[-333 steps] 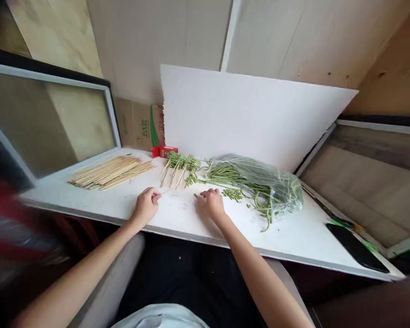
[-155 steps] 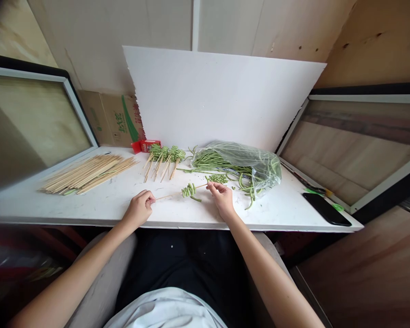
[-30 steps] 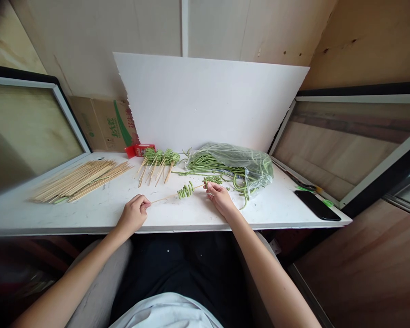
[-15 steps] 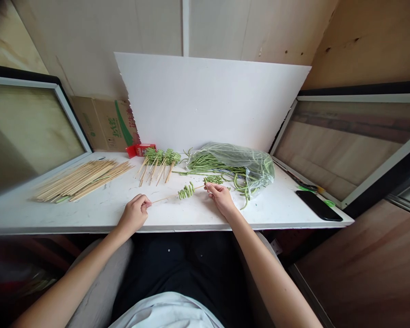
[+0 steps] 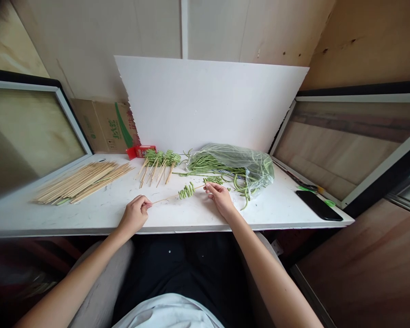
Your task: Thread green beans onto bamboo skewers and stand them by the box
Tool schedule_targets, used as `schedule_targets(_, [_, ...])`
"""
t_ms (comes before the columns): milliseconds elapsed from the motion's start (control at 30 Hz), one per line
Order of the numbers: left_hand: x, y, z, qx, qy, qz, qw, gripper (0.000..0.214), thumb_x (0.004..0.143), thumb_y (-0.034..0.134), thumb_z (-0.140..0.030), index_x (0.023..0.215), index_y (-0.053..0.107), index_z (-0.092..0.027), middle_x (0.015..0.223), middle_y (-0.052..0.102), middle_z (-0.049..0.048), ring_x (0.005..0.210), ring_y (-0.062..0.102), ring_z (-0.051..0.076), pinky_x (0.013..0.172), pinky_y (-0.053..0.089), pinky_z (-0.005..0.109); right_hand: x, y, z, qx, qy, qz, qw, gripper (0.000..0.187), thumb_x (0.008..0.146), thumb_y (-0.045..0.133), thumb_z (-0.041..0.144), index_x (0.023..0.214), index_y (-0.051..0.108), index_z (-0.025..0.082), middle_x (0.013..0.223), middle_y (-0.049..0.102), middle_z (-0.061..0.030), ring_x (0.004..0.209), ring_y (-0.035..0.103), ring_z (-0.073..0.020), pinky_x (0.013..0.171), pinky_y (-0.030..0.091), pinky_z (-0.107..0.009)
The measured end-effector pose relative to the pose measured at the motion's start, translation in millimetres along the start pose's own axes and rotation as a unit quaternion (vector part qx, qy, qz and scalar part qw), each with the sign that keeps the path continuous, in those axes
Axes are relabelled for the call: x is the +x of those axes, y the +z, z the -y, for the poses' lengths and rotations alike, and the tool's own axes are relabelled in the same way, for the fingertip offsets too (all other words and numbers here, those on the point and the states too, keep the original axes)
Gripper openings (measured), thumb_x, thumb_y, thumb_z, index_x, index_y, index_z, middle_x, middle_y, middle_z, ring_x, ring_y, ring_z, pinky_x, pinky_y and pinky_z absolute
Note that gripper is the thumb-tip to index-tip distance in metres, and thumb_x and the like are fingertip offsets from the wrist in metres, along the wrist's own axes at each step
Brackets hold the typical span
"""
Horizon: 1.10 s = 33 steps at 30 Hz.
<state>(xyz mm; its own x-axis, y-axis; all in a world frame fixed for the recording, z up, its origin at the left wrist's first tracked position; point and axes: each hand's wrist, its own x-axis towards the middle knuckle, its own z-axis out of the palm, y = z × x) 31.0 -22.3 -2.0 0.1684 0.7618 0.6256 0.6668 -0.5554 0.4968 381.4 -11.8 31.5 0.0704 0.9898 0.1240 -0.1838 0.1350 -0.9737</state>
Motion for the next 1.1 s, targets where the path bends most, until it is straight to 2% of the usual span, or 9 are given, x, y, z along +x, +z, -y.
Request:
schedule_targets(333, [-0.9,0.3,2.0,-0.004,0.008,0.004,1.000,0.024,0.085,0.046,-0.001,0.077,0.053,-0.022,0.081,0.060,0.0021,0.078,0.061,0.020,0.072,0.047,0.031,1.1,3.4,-6.2,-0.067,-0.027,-0.033,0.997,0.043,0.078,0.079,0.065,0.087,0.078,0.024,0.101,0.074,-0.0077,0.093,0.063,-0.0239,0.069,0.044,-0.032])
schedule_targets(500, [-0.5,-2.0,-2.0,-0.010,0.008,0.010,1.000,0.025,0.084,0.045,0.000,0.077,0.052,-0.023,0.080,0.058,0.0020,0.077,0.060,0.020,0.072,0.046,0.031,0.3,5.1,-6.3,-0.067,-0.030,-0.026,0.997,0.043,0.079,0.078,0.066,0.088,0.078,0.024,0.102,0.075,-0.0074,0.095,0.063,-0.0249,0.070,0.044,-0.032])
schedule_targets(733, [-0.6,-2.3,-2.7,-0.007,0.004,0.009,1.000,0.024,0.084,0.045,0.000,0.077,0.051,-0.022,0.081,0.058,0.0018,0.078,0.060,0.019,0.072,0.045,0.031,-2.8,12.0,-1.0,-0.110,-0.083,-0.055,0.989,0.045,0.082,0.077,0.066,0.094,0.081,0.023,0.096,0.077,-0.0100,0.093,0.065,-0.0260,0.075,0.047,-0.035])
schedule_targets(933, [-1.6,-1.7,-0.8,-0.011,0.006,0.011,1.000,0.025,0.083,0.043,0.002,0.077,0.051,-0.022,0.081,0.058,0.0016,0.078,0.060,0.018,0.072,0.045,0.030,-7.5,15.3,-3.4,-0.123,-0.087,-0.075,0.986,0.050,0.080,0.076,0.068,0.095,0.081,0.020,0.096,0.078,-0.0103,0.092,0.067,-0.0270,0.078,0.048,-0.036])
schedule_targets(1100, [-1.3,-0.8,-1.1,-0.016,0.013,0.016,1.000,0.024,0.084,0.045,0.001,0.078,0.052,-0.021,0.081,0.058,0.0016,0.077,0.060,0.019,0.072,0.046,0.030,-17.1,34.8,-7.0,-0.124,-0.100,-0.021,0.987,0.044,0.080,0.078,0.064,0.079,0.077,0.021,0.097,0.078,-0.0083,0.098,0.067,-0.0274,0.083,0.048,-0.035])
